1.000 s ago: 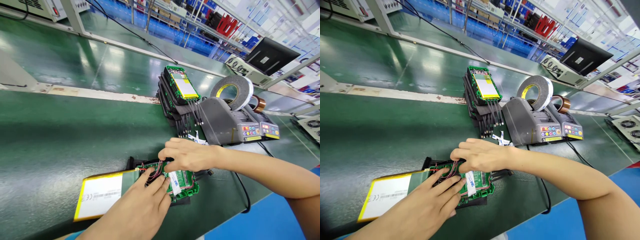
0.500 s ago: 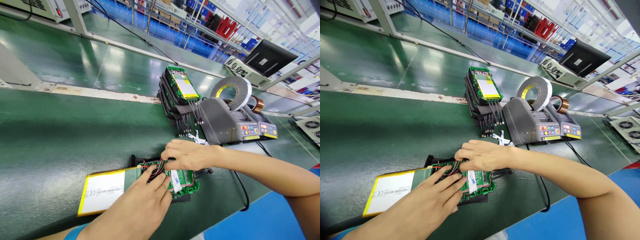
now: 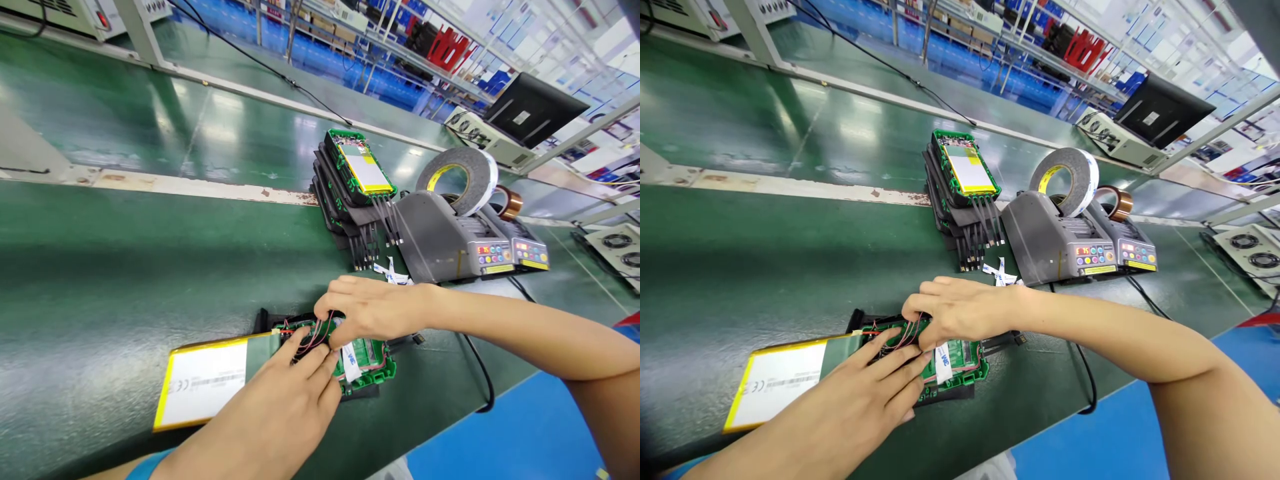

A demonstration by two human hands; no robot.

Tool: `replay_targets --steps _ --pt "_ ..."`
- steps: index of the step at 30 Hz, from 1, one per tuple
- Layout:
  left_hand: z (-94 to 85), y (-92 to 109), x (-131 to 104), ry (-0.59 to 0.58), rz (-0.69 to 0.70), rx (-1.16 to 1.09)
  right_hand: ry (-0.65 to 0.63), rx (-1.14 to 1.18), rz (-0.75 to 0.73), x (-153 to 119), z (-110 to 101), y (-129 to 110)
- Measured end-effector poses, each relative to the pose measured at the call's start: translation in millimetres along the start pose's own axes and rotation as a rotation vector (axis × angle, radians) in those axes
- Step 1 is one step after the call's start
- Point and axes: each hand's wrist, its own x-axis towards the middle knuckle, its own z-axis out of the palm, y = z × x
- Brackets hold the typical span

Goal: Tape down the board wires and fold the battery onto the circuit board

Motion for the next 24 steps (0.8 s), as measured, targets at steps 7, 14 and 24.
replay_targets --steps 7,14,24 --pt "1.9 1.3 -1.4 0.008 -0.003 0.007 0.058 0.074 -0.013 -13.2 11.1 -9.2" --pt "4.5 -2.5 0.8 0.003 0.006 0.039 0.188 0.052 0.037 -19.6 24.5 -15.2" --pt "-5.2 -1.9 0.6 0.0 0.014 0.0 0.155 0.022 -0.068 -17.5 22.2 -17.2"
